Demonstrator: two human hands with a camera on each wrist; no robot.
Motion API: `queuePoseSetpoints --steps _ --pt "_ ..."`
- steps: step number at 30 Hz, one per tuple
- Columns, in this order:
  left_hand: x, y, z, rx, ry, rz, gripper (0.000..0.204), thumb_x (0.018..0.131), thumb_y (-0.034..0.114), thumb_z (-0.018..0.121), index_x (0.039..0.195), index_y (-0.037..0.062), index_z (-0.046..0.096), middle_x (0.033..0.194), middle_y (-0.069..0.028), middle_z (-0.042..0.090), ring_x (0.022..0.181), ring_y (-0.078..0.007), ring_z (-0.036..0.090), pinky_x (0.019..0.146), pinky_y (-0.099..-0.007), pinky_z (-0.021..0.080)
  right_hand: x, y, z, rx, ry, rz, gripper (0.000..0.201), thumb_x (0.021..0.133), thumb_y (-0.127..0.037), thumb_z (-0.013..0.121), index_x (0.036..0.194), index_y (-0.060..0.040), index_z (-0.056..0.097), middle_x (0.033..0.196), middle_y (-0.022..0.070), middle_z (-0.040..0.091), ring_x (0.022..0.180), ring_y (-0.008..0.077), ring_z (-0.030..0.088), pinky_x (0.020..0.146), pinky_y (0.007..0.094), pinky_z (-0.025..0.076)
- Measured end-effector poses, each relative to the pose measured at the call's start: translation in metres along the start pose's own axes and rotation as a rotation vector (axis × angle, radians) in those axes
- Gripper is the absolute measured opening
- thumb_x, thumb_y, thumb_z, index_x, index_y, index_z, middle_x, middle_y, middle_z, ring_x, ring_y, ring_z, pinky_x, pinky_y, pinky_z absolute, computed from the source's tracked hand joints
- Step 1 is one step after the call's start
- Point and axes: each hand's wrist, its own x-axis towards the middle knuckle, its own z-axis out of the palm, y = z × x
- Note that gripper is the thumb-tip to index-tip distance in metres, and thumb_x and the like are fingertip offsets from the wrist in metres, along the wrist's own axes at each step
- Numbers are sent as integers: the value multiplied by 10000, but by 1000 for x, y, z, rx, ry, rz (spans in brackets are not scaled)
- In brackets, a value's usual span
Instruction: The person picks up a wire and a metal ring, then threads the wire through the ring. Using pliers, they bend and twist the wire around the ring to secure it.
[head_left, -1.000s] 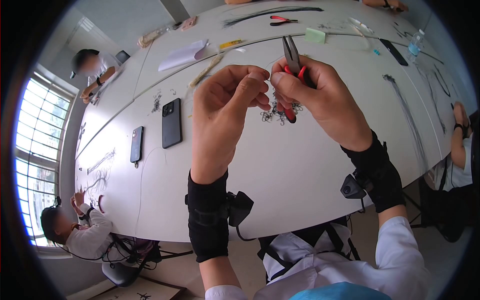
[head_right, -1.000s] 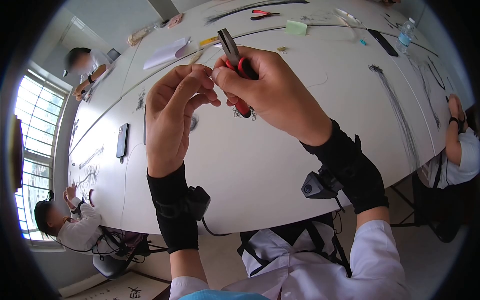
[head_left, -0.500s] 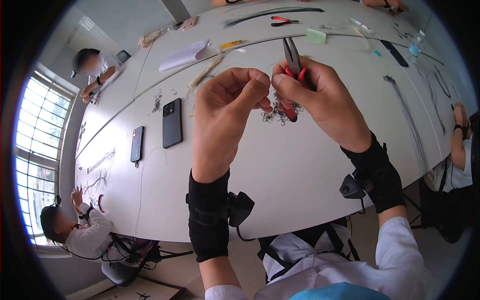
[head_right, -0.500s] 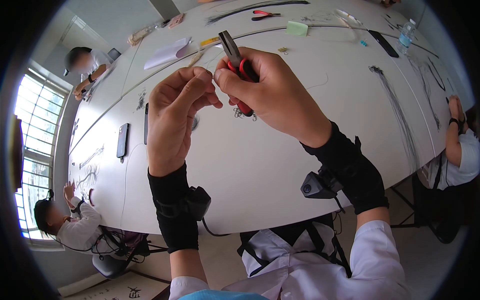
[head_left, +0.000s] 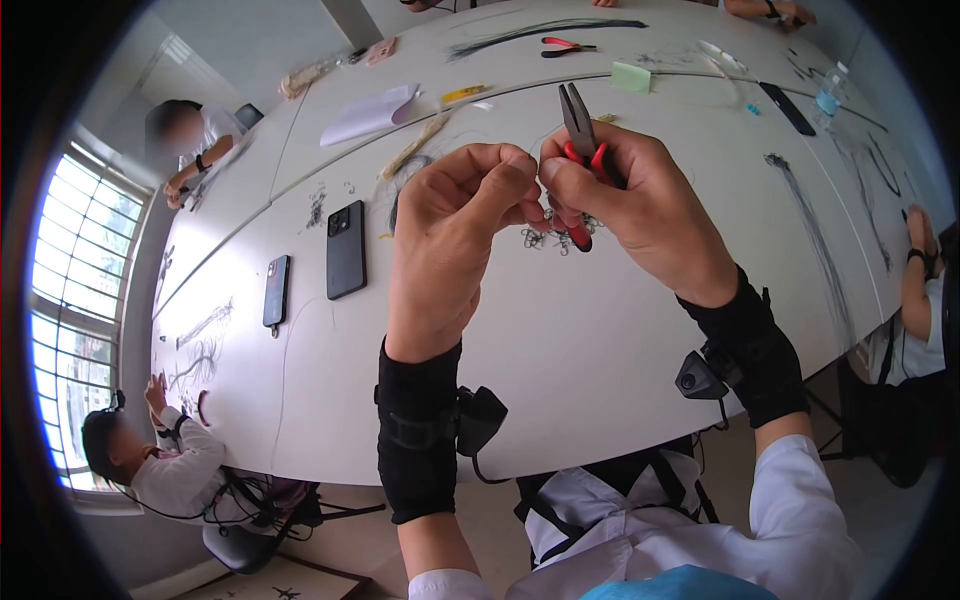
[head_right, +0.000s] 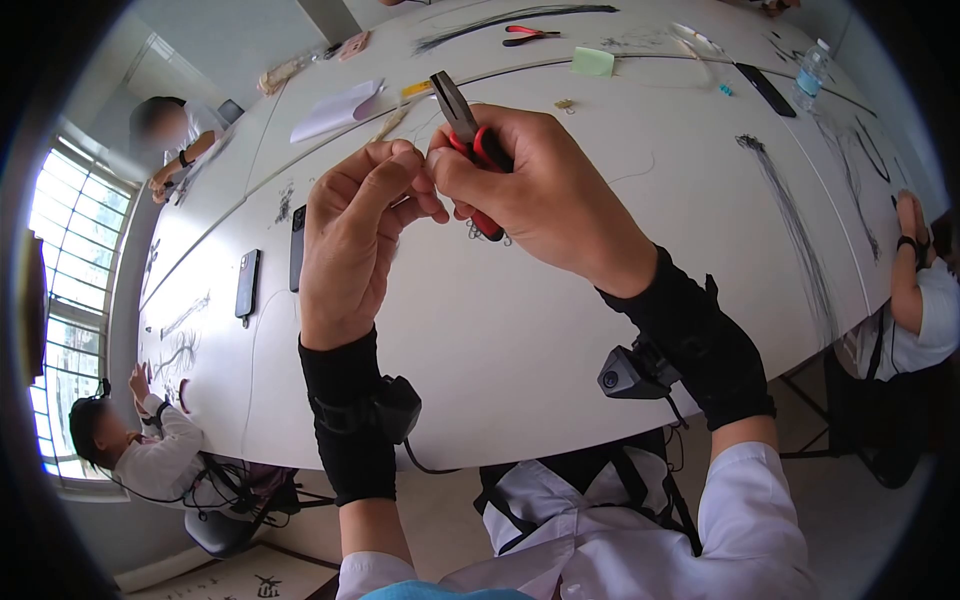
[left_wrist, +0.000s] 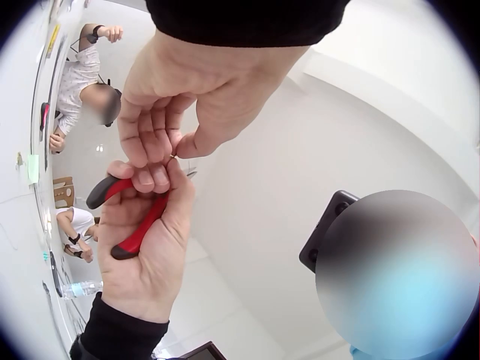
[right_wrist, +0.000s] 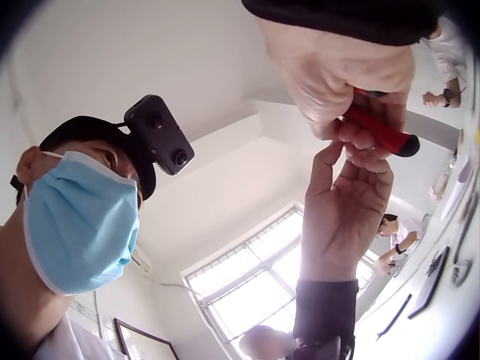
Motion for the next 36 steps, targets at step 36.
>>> queuePoseSetpoints --steps 36 --pt "1 1 -2 45 55 -4 211 987 147 608 988 -59 650 893 -83 655 762 -140 630 729 -306 562 5 8 -4 357 -61 147 214 959 -226 616 930 -14 621 736 13 561 712 110 583 685 256 495"
